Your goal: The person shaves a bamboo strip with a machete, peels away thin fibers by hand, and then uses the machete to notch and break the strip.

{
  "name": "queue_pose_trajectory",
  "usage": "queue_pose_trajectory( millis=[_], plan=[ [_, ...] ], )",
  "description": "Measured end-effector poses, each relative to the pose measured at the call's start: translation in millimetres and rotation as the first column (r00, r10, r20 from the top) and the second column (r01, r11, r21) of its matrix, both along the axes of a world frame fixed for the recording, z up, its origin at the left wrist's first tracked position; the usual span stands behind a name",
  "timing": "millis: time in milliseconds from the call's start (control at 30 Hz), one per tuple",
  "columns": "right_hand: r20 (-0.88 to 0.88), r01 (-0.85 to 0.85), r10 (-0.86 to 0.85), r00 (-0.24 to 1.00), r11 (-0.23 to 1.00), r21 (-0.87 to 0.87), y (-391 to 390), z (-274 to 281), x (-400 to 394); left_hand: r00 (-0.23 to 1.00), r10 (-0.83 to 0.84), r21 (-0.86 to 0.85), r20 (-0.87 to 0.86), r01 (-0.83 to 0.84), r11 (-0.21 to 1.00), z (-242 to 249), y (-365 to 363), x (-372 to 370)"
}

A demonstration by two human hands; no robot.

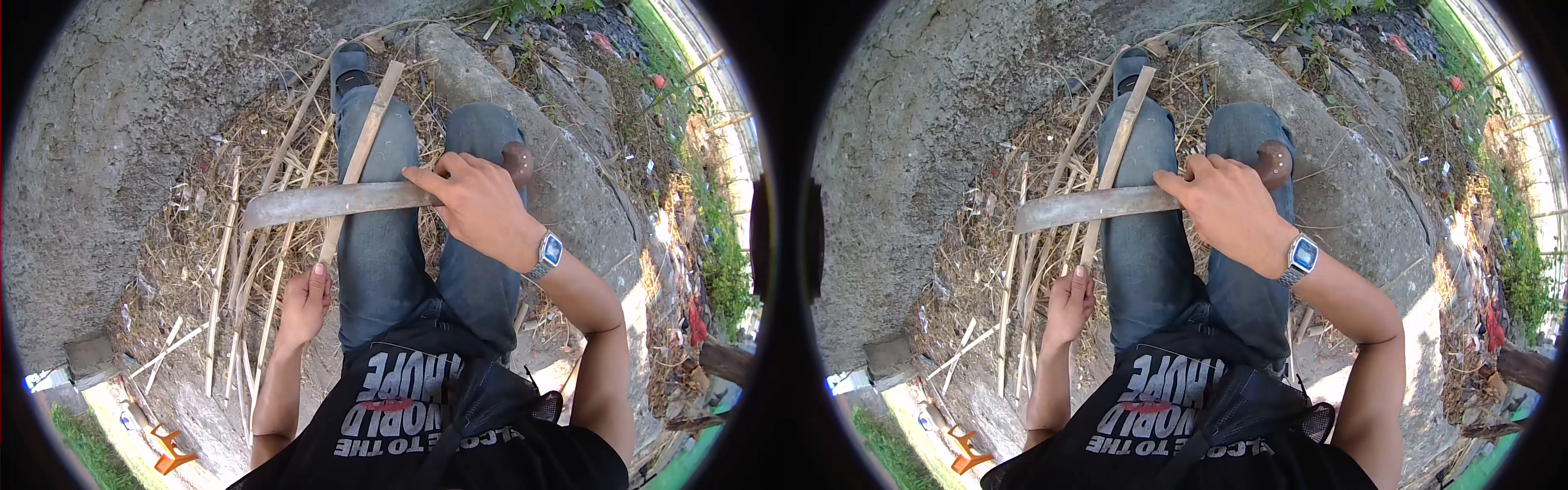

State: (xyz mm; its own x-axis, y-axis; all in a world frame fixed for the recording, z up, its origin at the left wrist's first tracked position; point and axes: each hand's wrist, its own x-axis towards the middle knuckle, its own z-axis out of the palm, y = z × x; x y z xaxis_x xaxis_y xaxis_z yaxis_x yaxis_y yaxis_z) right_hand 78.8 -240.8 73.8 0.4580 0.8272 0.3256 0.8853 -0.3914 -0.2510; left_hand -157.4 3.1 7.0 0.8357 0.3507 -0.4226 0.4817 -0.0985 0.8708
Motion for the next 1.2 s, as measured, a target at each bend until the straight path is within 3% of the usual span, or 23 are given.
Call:
queue_pose_trajectory(
  millis=[33,67,133,167,267,400,467,567,600,700,867,933,1000,1067,1133,1200],
  plan=[
    [-0.01,0.025,-0.027,1.0,0.993,-0.119,0,6,-1,1.0,-0.002,0.042,0.011,0.002,0.999,-3,-1,0],
    [-0.007,0.022,-0.023,1.0,0.993,-0.118,0,11,0,1.0,-0.003,0.083,0.019,0.001,0.997,-7,-1,-1],
    [-0.114,-0.01,-0.039,0.993,0.916,-0.402,-1,17,7,1.0,-0.009,0.13,0.016,0.007,0.992,-10,-1,-3],
    [-0.069,0.007,-0.032,0.997,0.943,-0.333,-3,12,9,0.999,-0.016,0.174,0.039,0.009,0.985,-10,-3,-2],
    [-0.149,0.03,-0.096,0.984,0.919,-0.392,2,37,10,0.998,-0.019,0.247,0.058,0.005,0.969,-3,-13,2],
    [-0.093,0.077,-0.114,0.989,0.937,-0.34,6,28,33,0.997,-0.013,0.376,0.081,-0.019,0.926,-4,-24,3],
    [0.071,0.346,-0.338,0.938,0.919,-0.192,6,24,67,0.998,-0.014,0.385,0.053,-0.008,0.923,-6,-27,-3],
    [0.085,0.461,-0.454,0.887,0.884,-0.081,3,27,118,0.999,0.004,0.397,0.039,-0.019,0.918,-8,-38,-7],
    [0.092,0.461,-0.455,0.886,0.884,-0.072,4,32,114,0.999,0.009,0.41,0.042,-0.026,0.911,-7,-37,-4],
    [0.006,0.363,-0.375,0.927,0.892,-0.269,9,34,74,0.996,0.047,0.382,0.07,-0.07,0.922,-12,-41,1],
    [-0.016,0.429,-0.442,0.897,0.877,-0.216,16,42,56,0.997,0.058,0.4,0.052,-0.074,0.914,-9,-36,-1],
    [-0.031,0.555,-0.565,0.824,0.818,-0.151,12,45,72,0.994,0.075,0.316,0.078,-0.096,0.944,-9,-33,-2],
    [-0.036,0.565,-0.571,0.82,0.818,-0.114,7,45,80,0.995,0.082,0.245,0.056,-0.093,0.965,-13,-27,-1],
    [-0.114,0.517,-0.529,0.841,0.847,-0.124,3,47,74,0.996,0.09,0.159,0.02,-0.092,0.983,-18,-27,-2],
    [-0.153,0.468,-0.484,0.862,0.874,-0.127,3,40,58,0.994,0.107,-0.091,-0.009,-0.107,0.99,-18,-28,1],
    [-0.118,0.31,-0.332,0.936,0.935,-0.172,5,31,42,0.994,0.112,-0.184,0.0,-0.11,0.977,-13,-32,6]
  ],
)
